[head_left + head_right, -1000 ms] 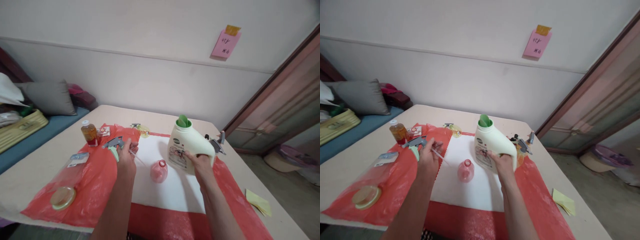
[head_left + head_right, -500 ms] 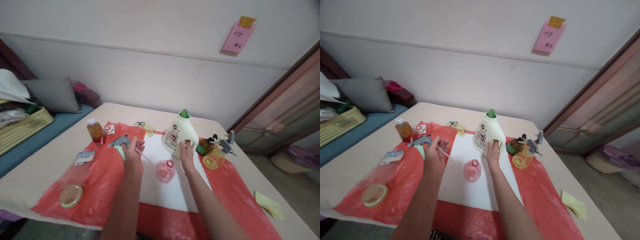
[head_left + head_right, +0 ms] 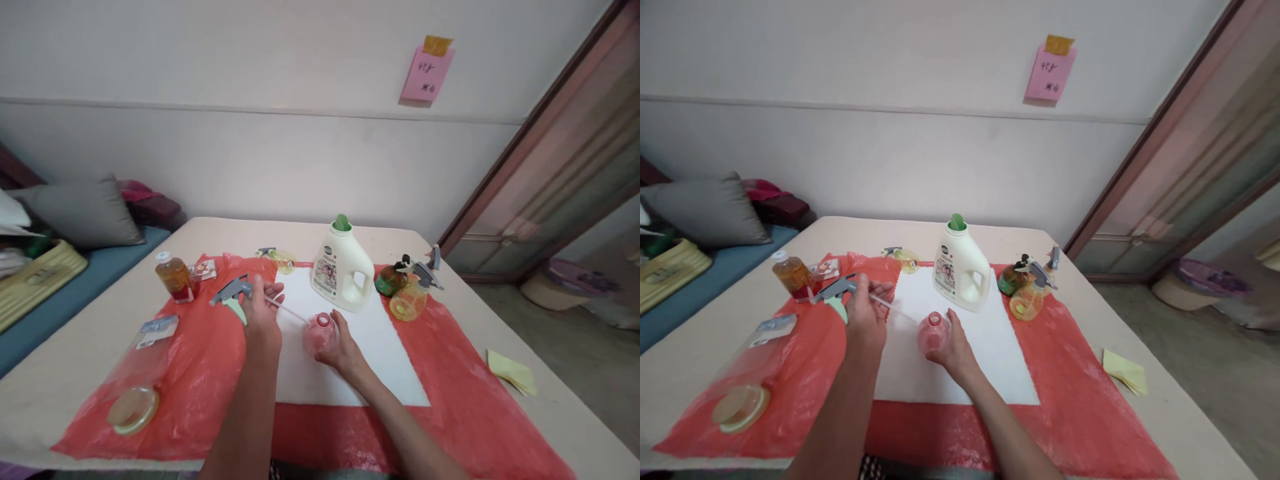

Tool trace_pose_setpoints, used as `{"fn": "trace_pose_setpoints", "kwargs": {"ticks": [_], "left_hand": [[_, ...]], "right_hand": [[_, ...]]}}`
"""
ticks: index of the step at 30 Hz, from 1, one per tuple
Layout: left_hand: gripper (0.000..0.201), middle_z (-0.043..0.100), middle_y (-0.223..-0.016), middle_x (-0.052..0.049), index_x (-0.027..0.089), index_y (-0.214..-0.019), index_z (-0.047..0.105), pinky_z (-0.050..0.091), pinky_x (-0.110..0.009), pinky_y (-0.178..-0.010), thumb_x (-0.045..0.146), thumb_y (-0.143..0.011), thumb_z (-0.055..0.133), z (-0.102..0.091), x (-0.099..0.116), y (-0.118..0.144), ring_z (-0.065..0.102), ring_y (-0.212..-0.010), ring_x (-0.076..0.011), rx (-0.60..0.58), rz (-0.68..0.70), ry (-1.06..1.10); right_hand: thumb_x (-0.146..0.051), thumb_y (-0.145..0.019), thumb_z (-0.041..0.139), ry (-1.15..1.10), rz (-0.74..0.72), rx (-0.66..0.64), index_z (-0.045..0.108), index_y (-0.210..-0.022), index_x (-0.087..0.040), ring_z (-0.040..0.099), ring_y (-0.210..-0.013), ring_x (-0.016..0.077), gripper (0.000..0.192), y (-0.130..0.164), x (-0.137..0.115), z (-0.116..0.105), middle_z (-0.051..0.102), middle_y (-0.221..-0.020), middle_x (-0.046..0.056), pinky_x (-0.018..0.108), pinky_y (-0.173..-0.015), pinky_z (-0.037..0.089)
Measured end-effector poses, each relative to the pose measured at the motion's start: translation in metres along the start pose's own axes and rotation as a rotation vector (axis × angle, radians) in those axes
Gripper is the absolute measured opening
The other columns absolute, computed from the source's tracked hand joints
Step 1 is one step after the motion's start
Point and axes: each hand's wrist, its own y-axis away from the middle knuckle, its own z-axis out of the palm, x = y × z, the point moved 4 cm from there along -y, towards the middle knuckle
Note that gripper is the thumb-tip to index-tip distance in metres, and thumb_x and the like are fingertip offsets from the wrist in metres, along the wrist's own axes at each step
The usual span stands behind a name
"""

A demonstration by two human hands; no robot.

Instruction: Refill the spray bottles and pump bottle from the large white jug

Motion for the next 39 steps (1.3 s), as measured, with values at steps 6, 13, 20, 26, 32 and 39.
{"fn": "trace_pose_setpoints", "kwargs": {"ticks": [6, 13, 20, 26, 32, 39], "left_hand": [[0.051, 0.071, -0.088, -0.007, 0.021, -0.091, 0.06, 0.056, -0.035, -0.078, 0.072, -0.086, 0.061, 0.011, -0.011, 0.003, 0.07, -0.086, -0.0199, -0.129, 0.172, -0.112], [0.046, 0.07, -0.095, -0.009, 0.019, -0.087, 0.066, 0.057, -0.034, -0.078, 0.064, -0.089, 0.062, 0.016, -0.014, 0.007, 0.069, -0.091, -0.0208, -0.258, 0.372, -0.316], [0.046, 0.071, -0.087, -0.006, 0.02, -0.087, 0.062, 0.056, -0.03, -0.075, 0.066, -0.089, 0.06, 0.011, -0.003, 0.01, 0.071, -0.084, -0.0181, -0.195, 0.358, -0.086], [0.047, 0.07, -0.081, -0.002, 0.021, -0.085, 0.059, 0.054, -0.027, -0.071, 0.068, -0.087, 0.063, 0.003, 0.006, 0.0, 0.069, -0.077, -0.0156, -0.054, 0.357, -0.038], [0.053, 0.071, -0.083, -0.004, 0.022, -0.086, 0.061, 0.054, -0.027, -0.071, 0.074, -0.081, 0.067, 0.012, -0.001, 0.008, 0.07, -0.082, -0.0174, -0.197, 0.346, -0.05], [0.051, 0.071, -0.083, -0.003, 0.022, -0.085, 0.062, 0.054, -0.027, -0.071, 0.072, -0.082, 0.068, 0.011, 0.002, 0.009, 0.069, -0.08, -0.0166, -0.192, 0.378, -0.037]], "right_hand": [[-0.017, -0.057, 0.08, 0.04, -0.112, -0.071, 0.059, -0.124, -0.026, 0.064, -0.118, 0.0335, 0.071, -0.004, -0.026, 0.0, 0.067, -0.126, 0.009, 0.053, -0.105, 0.051], [-0.016, -0.056, 0.084, 0.096, -0.135, -0.148, 0.053, -0.137, -0.023, 0.059, -0.125, 0.0304, 0.087, 0.009, -0.054, -0.012, 0.058, -0.138, 0.011, 0.047, -0.107, 0.049], [-0.016, -0.059, 0.083, 0.131, -0.129, -0.138, 0.052, -0.137, -0.024, 0.058, -0.125, 0.0303, 0.084, 0.019, -0.068, -0.021, 0.057, -0.136, 0.011, 0.048, -0.107, 0.048], [-0.017, -0.059, 0.084, 0.162, -0.114, -0.118, 0.051, -0.137, -0.024, 0.058, -0.125, 0.0303, 0.084, 0.016, -0.07, -0.026, 0.057, -0.136, 0.01, 0.047, -0.105, 0.049], [-0.017, -0.063, 0.079, 0.222, -0.106, -0.075, 0.053, -0.135, -0.02, 0.058, -0.119, 0.0333, 0.077, 0.015, -0.072, -0.034, 0.057, -0.131, 0.013, 0.05, -0.099, 0.051], [-0.01, -0.06, 0.078, 0.235, -0.185, -0.102, 0.054, -0.136, -0.023, 0.055, -0.125, 0.0318, 0.08, 0.016, -0.073, -0.034, 0.058, -0.133, 0.011, 0.049, -0.105, 0.048]]}}
